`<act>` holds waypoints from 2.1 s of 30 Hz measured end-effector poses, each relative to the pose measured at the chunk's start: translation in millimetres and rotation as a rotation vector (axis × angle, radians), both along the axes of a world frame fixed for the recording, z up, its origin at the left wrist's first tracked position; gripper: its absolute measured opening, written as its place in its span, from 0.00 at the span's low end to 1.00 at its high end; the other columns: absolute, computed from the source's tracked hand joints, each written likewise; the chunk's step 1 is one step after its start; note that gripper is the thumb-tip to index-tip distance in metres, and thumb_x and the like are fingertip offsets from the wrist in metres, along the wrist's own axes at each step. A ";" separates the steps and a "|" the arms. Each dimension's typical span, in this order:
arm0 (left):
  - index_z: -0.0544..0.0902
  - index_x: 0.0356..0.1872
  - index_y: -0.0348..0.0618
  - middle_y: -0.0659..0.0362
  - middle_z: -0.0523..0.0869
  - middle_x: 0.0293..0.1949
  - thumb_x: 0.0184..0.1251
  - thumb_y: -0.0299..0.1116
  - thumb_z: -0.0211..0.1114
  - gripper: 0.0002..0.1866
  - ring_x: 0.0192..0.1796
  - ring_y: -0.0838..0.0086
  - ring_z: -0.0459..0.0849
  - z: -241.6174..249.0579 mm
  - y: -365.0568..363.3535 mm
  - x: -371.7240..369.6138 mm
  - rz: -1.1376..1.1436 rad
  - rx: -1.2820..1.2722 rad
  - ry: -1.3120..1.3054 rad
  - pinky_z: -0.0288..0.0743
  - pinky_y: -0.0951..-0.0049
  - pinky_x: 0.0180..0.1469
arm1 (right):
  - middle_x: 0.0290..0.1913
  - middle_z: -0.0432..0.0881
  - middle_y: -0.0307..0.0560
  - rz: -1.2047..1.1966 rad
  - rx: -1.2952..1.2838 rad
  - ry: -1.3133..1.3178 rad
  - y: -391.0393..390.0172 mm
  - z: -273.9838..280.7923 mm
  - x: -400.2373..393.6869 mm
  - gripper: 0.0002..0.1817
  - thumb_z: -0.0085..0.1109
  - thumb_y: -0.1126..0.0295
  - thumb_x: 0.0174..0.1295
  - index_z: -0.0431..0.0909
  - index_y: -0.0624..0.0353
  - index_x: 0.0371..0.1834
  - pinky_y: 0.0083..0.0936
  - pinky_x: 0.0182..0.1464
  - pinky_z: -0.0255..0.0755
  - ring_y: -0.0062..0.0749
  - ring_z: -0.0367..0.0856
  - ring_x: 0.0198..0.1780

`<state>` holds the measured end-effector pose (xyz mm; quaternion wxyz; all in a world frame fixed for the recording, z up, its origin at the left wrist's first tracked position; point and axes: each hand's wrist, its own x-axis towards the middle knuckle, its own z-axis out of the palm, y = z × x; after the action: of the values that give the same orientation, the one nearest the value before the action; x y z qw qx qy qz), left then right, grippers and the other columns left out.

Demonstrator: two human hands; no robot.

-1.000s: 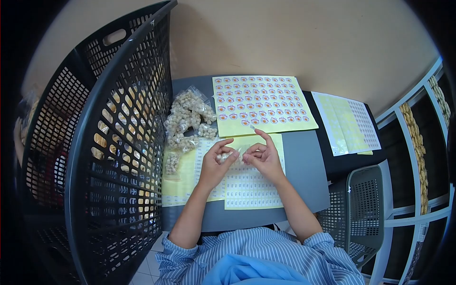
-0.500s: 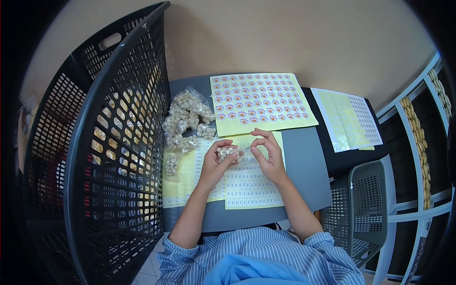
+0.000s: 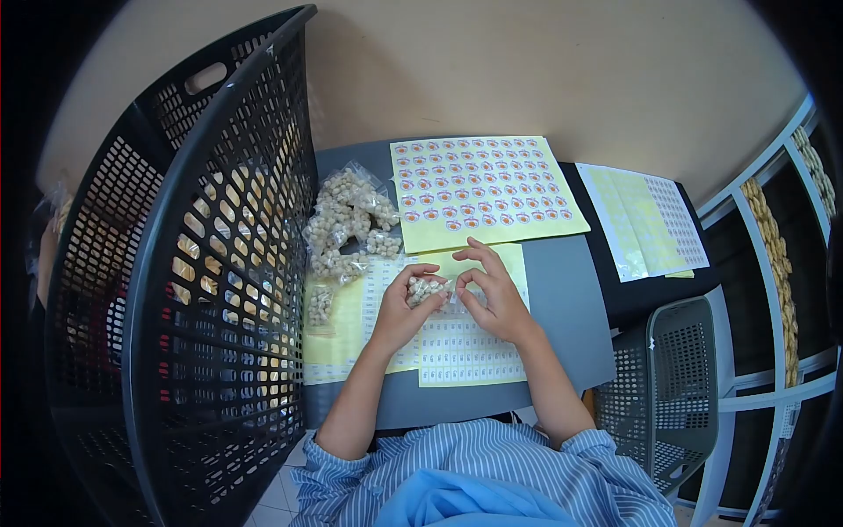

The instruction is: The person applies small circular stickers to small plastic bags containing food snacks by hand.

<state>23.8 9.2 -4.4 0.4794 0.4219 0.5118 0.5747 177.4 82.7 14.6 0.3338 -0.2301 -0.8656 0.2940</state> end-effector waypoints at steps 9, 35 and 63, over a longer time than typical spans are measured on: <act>0.70 0.46 0.37 0.57 0.78 0.39 0.52 0.23 0.62 0.18 0.35 0.81 0.78 -0.2 0.3 0.7 -0.007 0.014 0.015 0.75 0.82 0.36 | 0.50 0.70 0.50 -0.003 0.012 -0.036 0.7 -0.4 0.4 0.03 0.53 0.74 0.52 0.71 0.61 0.26 0.41 0.61 0.53 0.51 0.56 0.64; 0.70 0.47 0.36 0.57 0.77 0.40 0.52 0.24 0.63 0.19 0.43 0.79 0.76 -0.8 0.4 0.6 0.021 0.027 -0.054 0.72 0.81 0.43 | 0.31 0.75 0.43 -0.007 -0.896 0.350 2.0 -18.9 -5.4 0.38 0.59 0.81 0.49 0.50 0.61 0.63 0.15 0.36 0.71 0.19 0.76 0.33; 0.75 0.41 0.46 0.58 0.72 0.46 0.45 0.31 0.66 0.18 0.54 0.64 0.64 15.6 2.4 -33.9 0.379 -0.014 1.240 0.54 0.63 0.54 | 0.41 0.78 0.60 -1.844 -0.393 -0.710 -43.8 -114.6 447.0 0.15 0.48 0.71 0.48 0.78 0.59 0.39 0.40 0.47 0.68 0.53 0.75 0.46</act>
<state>-10.2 11.7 11.2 -0.0120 0.5748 0.7629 0.2956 624.4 38.9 -100.0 0.1099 -0.9352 -0.3354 -0.0272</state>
